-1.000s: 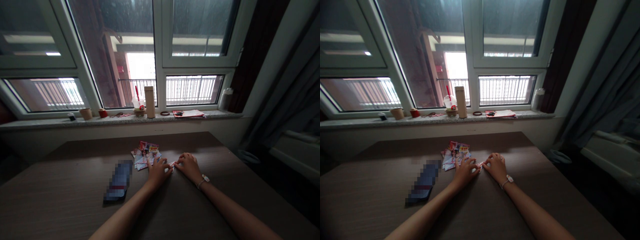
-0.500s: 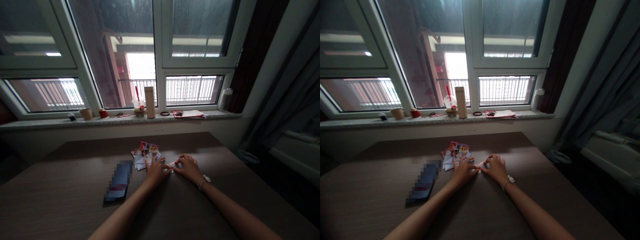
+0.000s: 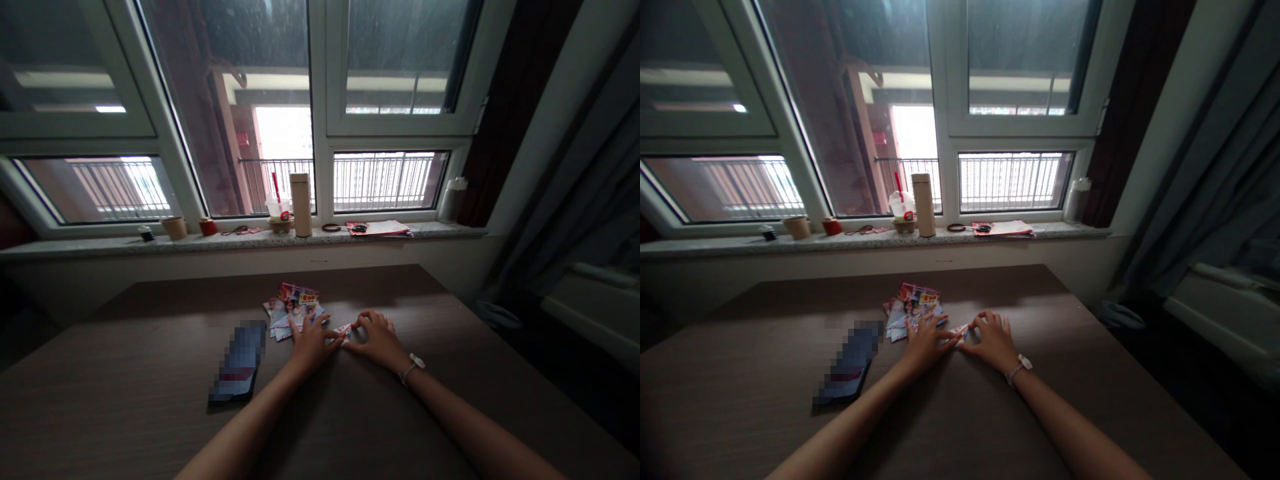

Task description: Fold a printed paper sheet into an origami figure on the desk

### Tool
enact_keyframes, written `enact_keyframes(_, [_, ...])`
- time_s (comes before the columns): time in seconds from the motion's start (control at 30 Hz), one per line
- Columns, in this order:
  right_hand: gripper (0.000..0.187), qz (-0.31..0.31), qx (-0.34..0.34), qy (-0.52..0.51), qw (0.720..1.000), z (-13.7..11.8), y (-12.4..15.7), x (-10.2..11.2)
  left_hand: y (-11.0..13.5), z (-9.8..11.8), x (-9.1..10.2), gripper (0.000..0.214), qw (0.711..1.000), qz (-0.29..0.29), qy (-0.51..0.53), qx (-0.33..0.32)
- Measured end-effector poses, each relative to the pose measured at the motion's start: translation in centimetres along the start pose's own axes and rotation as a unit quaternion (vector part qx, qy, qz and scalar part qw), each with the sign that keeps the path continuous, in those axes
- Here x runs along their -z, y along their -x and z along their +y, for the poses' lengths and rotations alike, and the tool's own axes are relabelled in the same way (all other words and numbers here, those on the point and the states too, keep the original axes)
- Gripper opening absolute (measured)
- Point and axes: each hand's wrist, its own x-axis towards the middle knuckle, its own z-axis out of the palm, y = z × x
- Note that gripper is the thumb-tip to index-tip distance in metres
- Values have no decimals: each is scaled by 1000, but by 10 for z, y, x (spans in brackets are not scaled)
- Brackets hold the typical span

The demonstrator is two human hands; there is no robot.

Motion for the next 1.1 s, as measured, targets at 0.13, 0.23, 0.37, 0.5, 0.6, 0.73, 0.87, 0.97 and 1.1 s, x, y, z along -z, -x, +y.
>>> enact_keyframes(0.13, [44, -1, 13, -11, 1000, 4, 0, -1, -1, -1, -3, 17, 1000, 3, 5, 0])
enact_keyframes(0.23, [34, 9, 13, -39, 999, 8, -3, -2, -1, -2, -6, 16, 1000, 10, 3, -3])
enact_keyframes(0.37, [22, 35, 3, -82, 996, 17, -7, -7, -1, -2, -6, 16, 1000, 18, 10, -16])
enact_keyframes(0.5, [20, 47, 3, -117, 992, 24, -10, -10, 0, 1, -4, 14, 1000, 20, 14, -13])
enact_keyframes(0.6, [17, 42, 9, -128, 991, 24, -9, -9, 0, 3, -3, 13, 1000, 27, 15, -7])
enact_keyframes(0.73, [13, 18, 31, -131, 991, 18, -6, -5, 1, 3, -3, 13, 999, 33, 14, -13])
enact_keyframes(0.87, [12, -22, 51, -117, 992, 16, -4, -1, 0, 0, -5, 14, 1000, 29, 8, -8])
enact_keyframes(0.97, [14, -30, 48, -104, 993, 18, -6, -2, -1, -2, -6, 14, 1000, 24, 7, -5])
enact_keyframes(1.1, [19, -11, 35, -72, 997, 19, -8, -2, -2, -3, -6, 14, 1000, 13, 12, -6])
